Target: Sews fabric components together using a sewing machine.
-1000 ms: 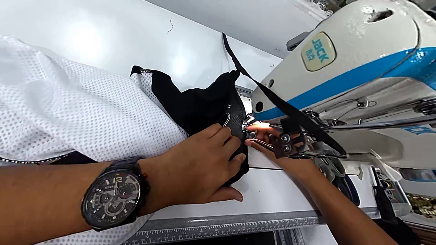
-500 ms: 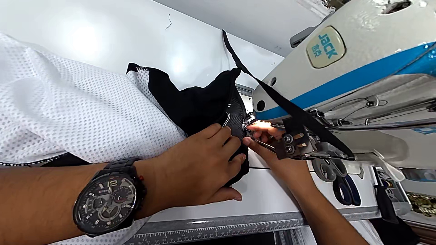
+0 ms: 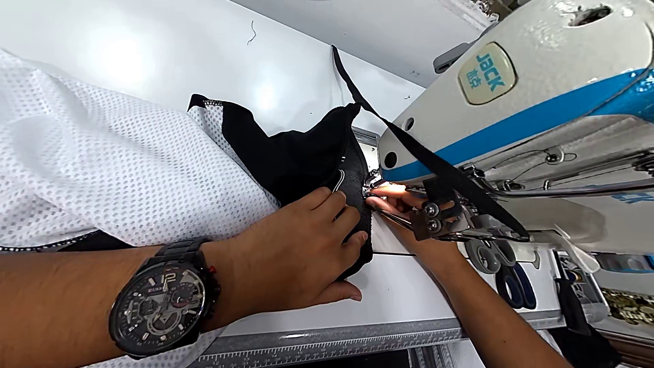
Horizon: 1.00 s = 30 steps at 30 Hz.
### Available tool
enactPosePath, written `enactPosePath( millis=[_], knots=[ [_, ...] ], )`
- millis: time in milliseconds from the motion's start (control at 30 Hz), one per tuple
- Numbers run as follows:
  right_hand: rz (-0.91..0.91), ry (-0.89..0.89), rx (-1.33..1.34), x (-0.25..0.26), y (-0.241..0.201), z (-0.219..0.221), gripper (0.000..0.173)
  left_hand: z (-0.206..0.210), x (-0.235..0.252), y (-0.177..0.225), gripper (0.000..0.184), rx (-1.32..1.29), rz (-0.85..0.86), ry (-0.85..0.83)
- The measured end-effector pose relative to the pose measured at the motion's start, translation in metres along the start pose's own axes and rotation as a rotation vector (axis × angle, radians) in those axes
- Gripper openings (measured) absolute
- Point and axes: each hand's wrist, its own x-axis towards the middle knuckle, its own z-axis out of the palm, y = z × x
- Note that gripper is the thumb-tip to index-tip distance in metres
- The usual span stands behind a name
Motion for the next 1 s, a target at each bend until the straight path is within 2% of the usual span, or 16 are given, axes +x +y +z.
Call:
enactPosePath(
  millis=[100, 333, 467, 600, 767, 1000],
  knots=[
    [0.041, 0.026, 0.032, 0.000, -0.005, 0.001, 0.014, 0.001, 0.000, 0.000, 0.071, 0.000, -0.003, 0.007],
    [0.093, -0.046, 0.241, -0.008, 0.009, -0.006, 0.013, 0.000, 0.000, 0.001, 0.072, 0.010, -0.001, 0.005],
    [0.078, -0.057, 0.167, -0.007, 0.008, -0.005, 0.009, 0.000, -0.001, 0.001, 0.072, 0.008, -0.002, 0.007],
    [0.048, -0.061, 0.022, -0.012, 0.006, -0.007, 0.013, 0.000, -0.001, 0.000, 0.071, 0.014, -0.003, 0.004],
    [-0.125, -0.010, -0.271, -0.023, 0.005, -0.008, 0.022, 0.000, -0.002, 0.000, 0.071, -0.009, -0.004, 0.005],
    [-0.213, -0.002, -0.475, -0.030, 0.002, -0.015, 0.025, 0.005, 0.001, -0.011, 0.070, -0.027, -0.004, 0.005]
  ],
)
